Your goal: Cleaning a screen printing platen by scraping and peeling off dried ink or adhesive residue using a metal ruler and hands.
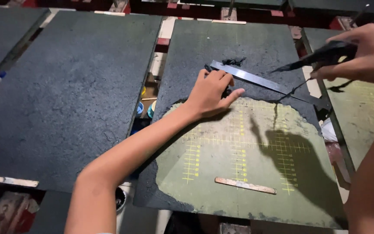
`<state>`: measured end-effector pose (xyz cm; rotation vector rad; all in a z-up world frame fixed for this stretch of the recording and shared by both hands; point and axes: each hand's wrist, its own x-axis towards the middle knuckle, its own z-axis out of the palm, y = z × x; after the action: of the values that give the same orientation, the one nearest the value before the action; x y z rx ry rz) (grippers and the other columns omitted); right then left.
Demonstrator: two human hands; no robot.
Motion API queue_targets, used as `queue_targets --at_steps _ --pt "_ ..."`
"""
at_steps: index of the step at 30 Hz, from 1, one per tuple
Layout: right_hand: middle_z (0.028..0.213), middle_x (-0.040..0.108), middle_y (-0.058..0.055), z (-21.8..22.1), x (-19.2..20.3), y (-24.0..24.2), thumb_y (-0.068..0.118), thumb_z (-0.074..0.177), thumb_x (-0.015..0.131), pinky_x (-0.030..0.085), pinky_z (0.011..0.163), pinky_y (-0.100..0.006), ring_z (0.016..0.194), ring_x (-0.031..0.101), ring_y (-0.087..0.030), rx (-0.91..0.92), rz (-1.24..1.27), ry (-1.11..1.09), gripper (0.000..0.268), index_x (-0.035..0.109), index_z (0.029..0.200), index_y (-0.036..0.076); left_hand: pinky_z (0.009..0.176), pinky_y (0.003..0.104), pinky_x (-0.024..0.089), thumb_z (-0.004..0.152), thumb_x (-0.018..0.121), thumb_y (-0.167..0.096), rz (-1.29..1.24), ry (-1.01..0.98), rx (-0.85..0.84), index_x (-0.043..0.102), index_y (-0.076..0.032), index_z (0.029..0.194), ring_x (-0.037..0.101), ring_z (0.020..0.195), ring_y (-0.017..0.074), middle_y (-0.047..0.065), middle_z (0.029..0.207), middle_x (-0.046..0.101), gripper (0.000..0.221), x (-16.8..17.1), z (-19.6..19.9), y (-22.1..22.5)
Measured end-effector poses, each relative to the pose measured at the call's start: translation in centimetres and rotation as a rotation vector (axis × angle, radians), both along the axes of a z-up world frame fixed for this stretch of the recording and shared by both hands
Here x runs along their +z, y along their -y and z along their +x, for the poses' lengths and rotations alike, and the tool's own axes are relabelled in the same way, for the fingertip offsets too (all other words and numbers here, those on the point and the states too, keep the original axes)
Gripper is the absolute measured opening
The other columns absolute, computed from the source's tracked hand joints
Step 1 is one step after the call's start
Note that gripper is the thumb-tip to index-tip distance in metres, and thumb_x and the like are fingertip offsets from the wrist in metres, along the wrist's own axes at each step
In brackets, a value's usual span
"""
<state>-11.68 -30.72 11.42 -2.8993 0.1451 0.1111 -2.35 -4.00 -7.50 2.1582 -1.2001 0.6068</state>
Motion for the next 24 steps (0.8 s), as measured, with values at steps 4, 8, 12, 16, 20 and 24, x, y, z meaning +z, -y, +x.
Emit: queue_targets --at_steps 4,8,12,16,20,24 --pt "0.083 0.08 -0.016 -1.0 0.8 -0.5 0.02 0.08 0.086 0.06 0.078 -0.041 0.076 0.074 -0.028 0.067 -0.036 -0.023 0.021 0.084 0.092 0.002 0.087 0.046 0.036 0.104 0.028 -0.053 -0.024 0.053 -0.001 0.065 -0.008 0.099 0.059 0.089 0.0276 0.011 0.098 0.068 0.059 -0.4 0.0 -0.1" --pt "0.081 0.077 -0.017 -0.8 2.0 -1.8 0.015 0.083 0.083 0.059 0.073 -0.041 0.072 0.072 -0.029 0.09 -0.026 -0.014 0.017 0.082 0.094 0.001 0.082 0.04 0.038 0.096 0.046 -0.04 -0.163 0.409 0.101 0.059 -0.018 0.101 0.057 0.085 0.0239 0.0 0.086 0.055 0.027 -0.8 0.7 0.2" --pt "0.08 0.073 -0.019 -1.3 3.6 -3.6 0.008 0.086 0.08 0.058 0.067 -0.042 0.067 0.07 -0.031 0.109 -0.032 -0.015 0.013 0.079 0.096 0.001 0.077 0.041 0.037 0.092 0.05 -0.048 -0.11 0.329 0.141 0.058 -0.026 0.097 0.056 0.08 0.0213 -0.005 0.077 0.053 0.024 -3.3 2.5 1.3" --pt "0.079 0.071 -0.021 -1.9 5.4 -8.6 0.004 0.088 0.078 0.058 0.064 -0.042 0.064 0.069 -0.033 0.127 -0.014 0.001 0.01 0.077 0.098 0.0 0.096 0.043 0.056 0.095 0.009 -0.057 -0.33 -0.873 -0.336 0.065 -0.001 0.107 0.068 0.116 0.0325 0.027 0.145 0.058 0.08 7.8 0.3 -1.4" --pt "0.086 0.072 -0.01 -2.4 5.1 -15.4 0.029 0.09 0.068 0.049 0.065 -0.042 0.072 0.064 -0.027 0.222 -0.312 -0.098 0.017 0.074 0.09 0.014 0.121 0.054 0.043 0.08 0.046 -0.092 -0.433 -0.966 -0.768 0.042 -0.021 0.151 0.047 0.147 0.0354 0.018 0.16 0.043 0.101 10.8 -0.7 -2.5" --pt "0.07 0.064 -0.009 -1.2 4.2 -16.5 0.0 0.066 0.055 0.042 0.053 -0.042 0.062 0.053 -0.022 0.389 -0.187 0.036 0.024 0.067 0.085 0.007 0.096 0.052 0.072 0.074 0.091 -0.053 -0.525 -1.065 -0.887 0.041 -0.004 0.145 0.071 0.115 0.0317 0.016 0.132 0.06 0.1 10.9 -1.8 -1.8"
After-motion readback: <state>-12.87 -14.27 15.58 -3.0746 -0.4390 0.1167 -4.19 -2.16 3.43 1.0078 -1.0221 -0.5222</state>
